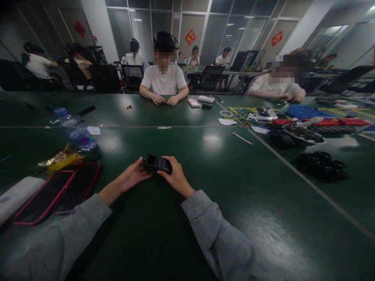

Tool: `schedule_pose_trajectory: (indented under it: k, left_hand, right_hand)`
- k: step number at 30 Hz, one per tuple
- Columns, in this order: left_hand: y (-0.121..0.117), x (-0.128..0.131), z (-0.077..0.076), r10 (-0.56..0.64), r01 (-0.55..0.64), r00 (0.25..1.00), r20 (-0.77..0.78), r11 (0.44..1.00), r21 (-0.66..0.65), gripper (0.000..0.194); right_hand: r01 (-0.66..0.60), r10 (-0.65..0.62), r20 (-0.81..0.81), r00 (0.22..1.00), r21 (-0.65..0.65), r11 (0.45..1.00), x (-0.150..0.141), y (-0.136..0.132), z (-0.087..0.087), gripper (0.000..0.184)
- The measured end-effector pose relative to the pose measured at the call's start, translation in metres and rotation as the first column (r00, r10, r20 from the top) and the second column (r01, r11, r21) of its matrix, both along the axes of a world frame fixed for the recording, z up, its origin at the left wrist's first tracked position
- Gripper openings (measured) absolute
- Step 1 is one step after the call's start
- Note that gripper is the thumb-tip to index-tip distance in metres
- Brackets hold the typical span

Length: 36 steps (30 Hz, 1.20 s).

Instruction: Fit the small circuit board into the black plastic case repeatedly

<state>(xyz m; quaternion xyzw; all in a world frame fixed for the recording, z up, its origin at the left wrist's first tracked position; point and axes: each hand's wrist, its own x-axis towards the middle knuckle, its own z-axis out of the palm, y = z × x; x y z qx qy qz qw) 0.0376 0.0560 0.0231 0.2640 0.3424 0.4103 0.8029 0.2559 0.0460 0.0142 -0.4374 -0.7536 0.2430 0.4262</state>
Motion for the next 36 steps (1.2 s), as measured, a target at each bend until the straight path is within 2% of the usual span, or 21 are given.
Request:
schedule_pose_trajectory:
  k: [3, 5, 8, 11, 13, 15, 20, 24, 28, 31, 34, 36]
  left_hand:
    - [-0.001, 0.0, 0.003, -0.016, 0.016, 1.0, -0.002, 1.0, 0.01, 0.043]
    - [-0.002, 0.001, 0.006, -0.002, 0.002, 1.0, -0.023, 1.0, 0.01, 0.041]
    - [-0.004, 0.001, 0.01, 0.017, -0.017, 0.999, -0.049, 1.0, -0.004, 0.044]
    - [-0.005, 0.001, 0.013, 0.018, -0.019, 0.998, -0.055, 1.0, -0.017, 0.047]
    - [-0.005, 0.001, 0.014, 0.02, -0.021, 0.998, -0.061, 1.0, -0.018, 0.044]
    - [-0.005, 0.002, 0.014, 0.02, -0.021, 0.998, -0.061, 1.0, -0.008, 0.041]
    - [-0.003, 0.002, 0.006, 0.018, -0.018, 0.999, -0.033, 1.0, 0.023, 0.034]
    - [0.0, 0.0, -0.002, 0.017, -0.017, 1.0, 0.012, 0.999, 0.032, 0.029]
    - [0.001, 0.0, -0.002, 0.008, -0.008, 1.0, 0.015, 1.0, -0.002, 0.027]
    - [0.002, 0.001, 0.0, 0.014, -0.013, 1.0, 0.011, 0.999, -0.034, 0.028]
    - [0.002, 0.001, 0.002, -0.002, 0.003, 1.0, 0.018, 0.999, -0.036, 0.037]
    - [0.001, 0.001, 0.003, 0.005, -0.005, 1.0, 0.002, 0.999, -0.035, 0.044]
  right_hand:
    - [0.143, -0.137, -0.16, 0.978, 0.025, 0.989, 0.004, 0.002, 0.003, 0.046]
    - [0.284, -0.267, -0.232, 0.935, 0.042, 0.958, 0.011, 0.007, 0.002, 0.045]
    - [0.434, -0.408, -0.27, 0.872, 0.04, 0.9, 0.023, 0.017, -0.004, 0.048]
    - [0.486, -0.472, -0.262, 0.841, -0.015, 0.874, 0.032, 0.024, -0.011, 0.05]
    - [0.474, -0.47, -0.253, 0.845, -0.051, 0.879, 0.032, 0.024, -0.011, 0.05]
    - [0.438, -0.433, -0.236, 0.87, -0.033, 0.898, 0.028, 0.019, -0.008, 0.049]
    - [0.261, -0.244, -0.156, 0.957, 0.1, 0.96, 0.006, 0.002, 0.003, 0.047]
    - [0.129, -0.124, -0.042, 0.991, 0.123, 0.984, -0.005, -0.004, 0.006, 0.049]
    - [0.091, -0.089, -0.019, 0.996, 0.11, 0.99, -0.002, -0.002, 0.008, 0.05]
    - [0.048, -0.046, -0.054, 0.997, 0.044, 0.998, 0.002, 0.002, 0.006, 0.049]
    - [-0.025, 0.024, -0.04, 0.999, -0.014, 1.0, 0.005, 0.006, 0.002, 0.05]
    - [-0.046, 0.046, 0.025, 0.999, -0.005, 0.999, 0.006, 0.008, -0.001, 0.05]
